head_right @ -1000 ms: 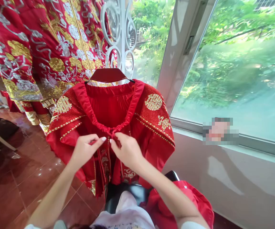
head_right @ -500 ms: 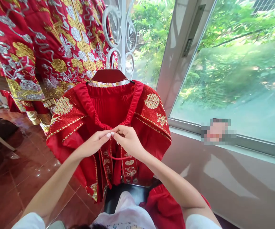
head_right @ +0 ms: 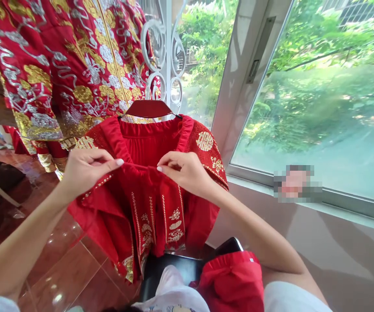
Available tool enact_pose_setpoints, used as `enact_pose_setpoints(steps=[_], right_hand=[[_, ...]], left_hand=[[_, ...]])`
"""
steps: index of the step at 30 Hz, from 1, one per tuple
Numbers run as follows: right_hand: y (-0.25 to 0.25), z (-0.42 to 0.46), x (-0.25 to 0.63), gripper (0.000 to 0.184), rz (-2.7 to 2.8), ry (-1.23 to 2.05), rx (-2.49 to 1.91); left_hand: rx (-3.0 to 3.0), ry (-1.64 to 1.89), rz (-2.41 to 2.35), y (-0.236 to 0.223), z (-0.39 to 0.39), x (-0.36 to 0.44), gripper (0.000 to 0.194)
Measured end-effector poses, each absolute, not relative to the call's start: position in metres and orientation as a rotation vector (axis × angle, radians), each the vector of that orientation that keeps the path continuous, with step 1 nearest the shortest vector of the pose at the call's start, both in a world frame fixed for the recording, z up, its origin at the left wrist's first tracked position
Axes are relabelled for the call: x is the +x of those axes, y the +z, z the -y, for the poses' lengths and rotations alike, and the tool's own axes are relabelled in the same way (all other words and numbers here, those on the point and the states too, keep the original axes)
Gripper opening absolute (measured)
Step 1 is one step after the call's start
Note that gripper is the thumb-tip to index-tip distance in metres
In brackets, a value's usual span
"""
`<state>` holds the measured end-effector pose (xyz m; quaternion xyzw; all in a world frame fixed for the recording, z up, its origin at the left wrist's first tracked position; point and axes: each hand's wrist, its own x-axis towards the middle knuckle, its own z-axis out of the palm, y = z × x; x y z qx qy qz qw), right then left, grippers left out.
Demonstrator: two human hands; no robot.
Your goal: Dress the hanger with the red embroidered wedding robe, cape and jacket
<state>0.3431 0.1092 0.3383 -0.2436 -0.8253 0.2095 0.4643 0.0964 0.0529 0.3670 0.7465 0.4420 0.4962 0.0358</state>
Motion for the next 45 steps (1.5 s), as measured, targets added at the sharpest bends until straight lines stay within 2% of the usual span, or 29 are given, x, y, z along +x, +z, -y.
enact_pose_setpoints(steps=[4,7,9,13,15,16,19,23,26,30,33,37,41,43,45], right_hand=[[0.347,-0.126,0.366,0.016,1.942,0.384,-0.607],[0.343,-0.143,0.387,0.018,1.844,0.282,-0.684],[0.337,-0.154,0.392,0.018,1.809,0.220,-0.739],[0.323,-0.167,0.382,0.016,1.900,0.079,-0.880],[0.317,-0.167,0.374,0.014,1.989,0.005,-0.944],[0.315,-0.165,0.370,0.019,2.026,-0.044,-0.969],[0.313,-0.159,0.361,0.033,2.103,-0.274,-1.032],[0.318,-0.154,0.349,0.031,2.141,-0.658,-1.069],[0.324,-0.152,0.339,0.031,2.174,-0.769,-1.029],[0.327,-0.147,0.320,0.023,2.166,-0.765,-1.071],[0.327,-0.144,0.301,0.013,2.218,-0.643,-1.037],[0.324,-0.152,0.283,0.013,2.193,-0.587,-1.154],[0.325,-0.160,0.284,0.025,2.182,-0.571,-1.201],[0.330,-0.157,0.289,0.023,2.163,-0.412,-1.162],[0.338,-0.152,0.292,0.019,2.106,-0.009,-1.080]], left_hand=[[2.218,1.928,-1.529,0.375,-0.053,0.046,0.033],[1.950,2.146,-1.693,0.366,-0.060,0.003,0.025],[1.843,2.181,-1.760,0.358,-0.070,-0.014,0.021],[1.826,2.191,-2.094,0.344,-0.091,-0.003,0.028],[1.854,2.220,-2.407,0.336,-0.097,0.023,0.019],[1.916,2.204,-2.537,0.331,-0.099,0.039,0.015],[2.338,2.006,-2.515,0.315,-0.109,0.086,0.030],[2.791,1.548,-2.152,0.296,-0.138,0.112,0.034],[2.864,1.356,-2.107,0.293,-0.156,0.103,0.031],[2.997,1.274,-2.184,0.293,-0.157,0.093,0.034],[2.931,1.314,-2.276,0.291,-0.150,0.100,0.038],[2.759,1.368,-2.192,0.292,-0.147,0.110,0.039],[2.601,1.433,-1.977,0.302,-0.144,0.112,0.024],[2.387,1.514,-1.781,0.310,-0.141,0.113,0.015],[2.056,1.582,-1.540,0.318,-0.138,0.116,0.008]])
